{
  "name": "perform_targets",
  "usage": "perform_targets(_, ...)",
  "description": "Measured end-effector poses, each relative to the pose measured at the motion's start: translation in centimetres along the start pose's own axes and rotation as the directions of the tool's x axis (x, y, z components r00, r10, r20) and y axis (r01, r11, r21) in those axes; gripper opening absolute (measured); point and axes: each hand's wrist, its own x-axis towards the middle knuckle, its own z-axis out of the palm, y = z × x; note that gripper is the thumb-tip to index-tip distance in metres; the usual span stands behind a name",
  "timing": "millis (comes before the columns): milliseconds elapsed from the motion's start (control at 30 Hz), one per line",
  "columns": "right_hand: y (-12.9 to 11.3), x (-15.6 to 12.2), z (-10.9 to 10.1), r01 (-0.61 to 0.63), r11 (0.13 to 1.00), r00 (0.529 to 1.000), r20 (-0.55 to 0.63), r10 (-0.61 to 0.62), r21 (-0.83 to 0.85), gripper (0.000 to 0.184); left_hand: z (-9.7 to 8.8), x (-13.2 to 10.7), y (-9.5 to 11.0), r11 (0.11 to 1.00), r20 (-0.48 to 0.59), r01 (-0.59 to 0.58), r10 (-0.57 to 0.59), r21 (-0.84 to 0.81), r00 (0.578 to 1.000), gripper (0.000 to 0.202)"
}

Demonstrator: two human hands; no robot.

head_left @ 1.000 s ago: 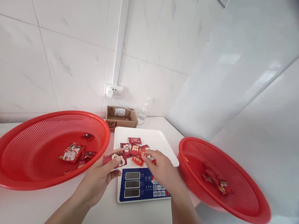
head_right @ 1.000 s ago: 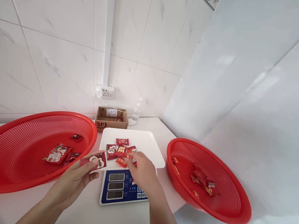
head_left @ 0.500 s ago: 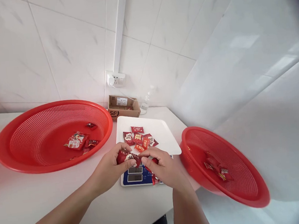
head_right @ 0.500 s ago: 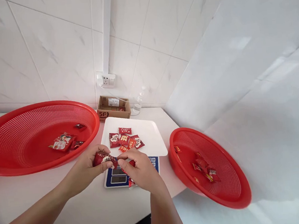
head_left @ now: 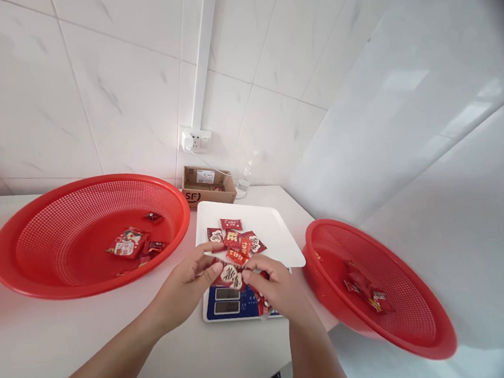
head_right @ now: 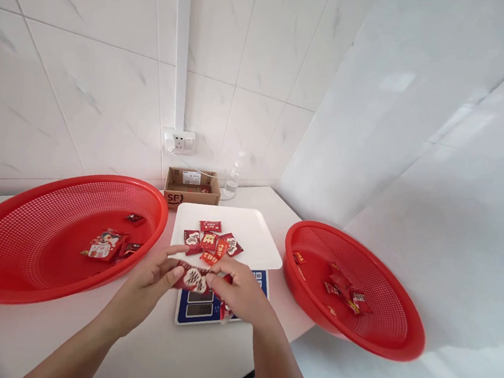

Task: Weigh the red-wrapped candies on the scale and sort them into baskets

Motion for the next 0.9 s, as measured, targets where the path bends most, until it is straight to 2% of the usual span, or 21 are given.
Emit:
perform_targets(100,0.8,1.3,-0.4,-0.208,0.977,0.966,-0.143,0.213,0.051,0.024,-0.6,0.1,0.0,0.999,-0.085,-0.036,0.038,0.029,0.996,0.044)
perform_targets(133,1.2,1.9,-0.6,-0.242,0.969,0.953,-0.179,0.246,0.042,0.026,-0.9,0.1,0.0,0.999,-0.097,-0.04,0.044,0.034,0.994,0.044)
perform_targets(167,1.7,2.5,-0.8,-0.244,0.97,0.947,-0.214,0.239,0.007,0.028,-1.1,0.1,0.0,0.999,-0.101,-0.043,0.046,0.032,0.994,0.044)
perform_targets(233,2.8,3.8,-1.1,-0.185,0.975,0.953,-0.264,0.147,-0.123,0.027,-1.3,0.1,0.1,0.999,-0.097,-0.042,0.044,0.02,0.994,0.042)
perform_targets(300,3.6,4.9,-1.4,-0.142,0.955,0.962,-0.262,0.072,-0.262,0.028,-1.4,0.1,0.1,0.999,-0.096,-0.039,0.04,0.013,0.995,0.04)
perform_targets(367,3.8,5.3,-1.6,-0.164,0.927,0.957,-0.281,0.067,-0.337,0.029,-1.3,0.1,0.2,0.999,-0.101,-0.039,0.04,0.01,0.994,0.039)
perform_targets(433,3.5,4.9,-1.7,-0.208,0.92,0.929,-0.36,0.08,-0.331,0.036,-1.2,0.1,0.3,0.999,-0.108,-0.043,0.043,0.005,0.993,0.038)
perform_targets(500,2.9,3.6,-1.6,-0.216,0.949,0.883,-0.461,0.089,-0.23,0.042,-1.2,0.0,0.6,0.999,-0.127,-0.047,0.047,-0.001,0.991,0.036)
perform_targets(567,2.5,1.7,-1.4,-0.129,0.989,0.837,-0.542,0.072,-0.067,0.04,-1.4,-0.2,1.1,0.998,-0.16,-0.069,0.068,-0.001,0.985,0.031)
perform_targets(633,2.3,-0.4,-1.2,0.072,0.996,0.772,-0.635,-0.025,0.047,0.031,-1.8,-0.6,1.6,0.993,-0.211,-0.117,0.115,0.002,0.971,0.026)
perform_targets(700,2.3,-2.3,-1.2,0.295,0.955,0.672,-0.717,-0.184,0.032,0.02,-2.2,-1.2,2.2,0.982,-0.279,-0.191,0.186,0.01,0.942,0.024)
perform_targets(767,2.3,-3.6,-1.4,0.439,0.898,0.585,-0.749,-0.311,-0.03,0.014,-2.6,-1.7,2.9,0.962,-0.357,-0.27,0.263,0.03,0.897,0.022)
perform_targets(833,2.3,-4.4,-1.7,0.492,0.869,0.557,-0.747,-0.362,-0.055,0.014,-2.9,-2.3,3.4,0.936,-0.406,-0.348,0.339,0.056,0.848,0.019)
perform_targets(900,2.4,-4.8,-2.0,0.476,0.878,0.572,-0.742,-0.348,-0.045,0.015,-3.0,-2.7,3.8,0.914,-0.425,-0.398,0.39,0.076,0.817,0.017)
